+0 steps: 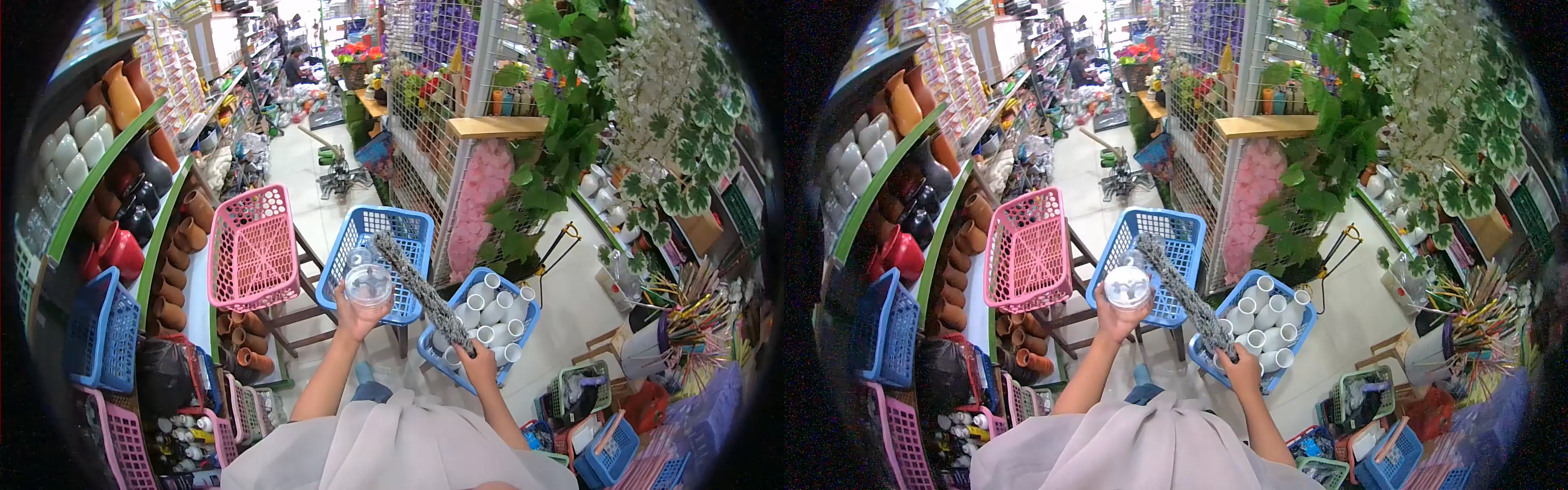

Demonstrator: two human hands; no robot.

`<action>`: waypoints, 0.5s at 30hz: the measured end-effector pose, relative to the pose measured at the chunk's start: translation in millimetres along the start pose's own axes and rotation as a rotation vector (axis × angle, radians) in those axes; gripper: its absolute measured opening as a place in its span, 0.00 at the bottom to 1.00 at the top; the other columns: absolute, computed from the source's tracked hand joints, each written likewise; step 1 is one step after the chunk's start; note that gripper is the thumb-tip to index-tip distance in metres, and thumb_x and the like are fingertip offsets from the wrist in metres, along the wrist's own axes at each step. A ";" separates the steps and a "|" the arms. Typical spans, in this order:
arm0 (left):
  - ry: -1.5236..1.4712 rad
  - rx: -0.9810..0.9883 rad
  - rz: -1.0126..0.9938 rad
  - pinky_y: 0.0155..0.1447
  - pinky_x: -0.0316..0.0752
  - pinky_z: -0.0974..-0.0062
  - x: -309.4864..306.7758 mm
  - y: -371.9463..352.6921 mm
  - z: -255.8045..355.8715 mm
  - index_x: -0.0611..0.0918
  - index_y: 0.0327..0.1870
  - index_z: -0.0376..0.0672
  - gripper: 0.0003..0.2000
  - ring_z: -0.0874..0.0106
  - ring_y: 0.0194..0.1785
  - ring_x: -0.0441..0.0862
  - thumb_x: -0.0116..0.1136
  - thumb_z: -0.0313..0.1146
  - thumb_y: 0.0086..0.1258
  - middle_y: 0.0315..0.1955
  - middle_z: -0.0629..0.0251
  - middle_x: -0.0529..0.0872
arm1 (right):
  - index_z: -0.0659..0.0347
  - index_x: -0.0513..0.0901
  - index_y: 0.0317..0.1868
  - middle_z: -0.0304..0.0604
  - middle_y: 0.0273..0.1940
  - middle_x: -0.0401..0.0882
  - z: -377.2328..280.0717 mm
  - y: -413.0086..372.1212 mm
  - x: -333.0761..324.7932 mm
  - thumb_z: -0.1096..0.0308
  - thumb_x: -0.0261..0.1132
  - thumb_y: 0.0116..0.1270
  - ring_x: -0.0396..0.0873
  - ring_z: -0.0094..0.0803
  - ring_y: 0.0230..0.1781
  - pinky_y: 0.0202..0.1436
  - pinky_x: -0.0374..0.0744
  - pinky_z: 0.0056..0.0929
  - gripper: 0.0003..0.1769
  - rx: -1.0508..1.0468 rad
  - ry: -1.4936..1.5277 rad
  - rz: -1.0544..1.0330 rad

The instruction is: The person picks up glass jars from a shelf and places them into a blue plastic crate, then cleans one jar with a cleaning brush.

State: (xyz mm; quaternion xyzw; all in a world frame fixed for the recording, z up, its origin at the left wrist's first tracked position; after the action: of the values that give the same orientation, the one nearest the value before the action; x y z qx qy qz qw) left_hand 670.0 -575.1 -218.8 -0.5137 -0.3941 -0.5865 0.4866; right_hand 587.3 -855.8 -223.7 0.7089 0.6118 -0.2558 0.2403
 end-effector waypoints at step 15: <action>0.052 0.370 0.228 0.62 0.69 0.51 -48.8 -134.7 88.4 0.68 0.68 0.44 0.38 0.51 0.61 0.72 0.48 0.63 0.63 0.65 0.51 0.71 | 0.64 0.83 0.43 0.53 0.45 0.77 -58.8 121.8 182.0 0.55 0.70 0.57 0.75 0.50 0.50 0.51 0.73 0.48 0.22 -0.352 -0.164 -0.113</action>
State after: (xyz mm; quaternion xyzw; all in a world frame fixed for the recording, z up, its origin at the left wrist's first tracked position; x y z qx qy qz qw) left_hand 557.8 -452.9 -247.6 -0.4418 -0.4219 -0.4584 0.6456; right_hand 733.9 -698.4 -295.5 0.5971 0.6643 -0.2148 0.3949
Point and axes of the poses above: each hand's wrist, its own y-axis towards the middle knuckle, its own x-axis out of the palm, z = x × y, the point moved 8 cm from there along y, towards the middle knuckle
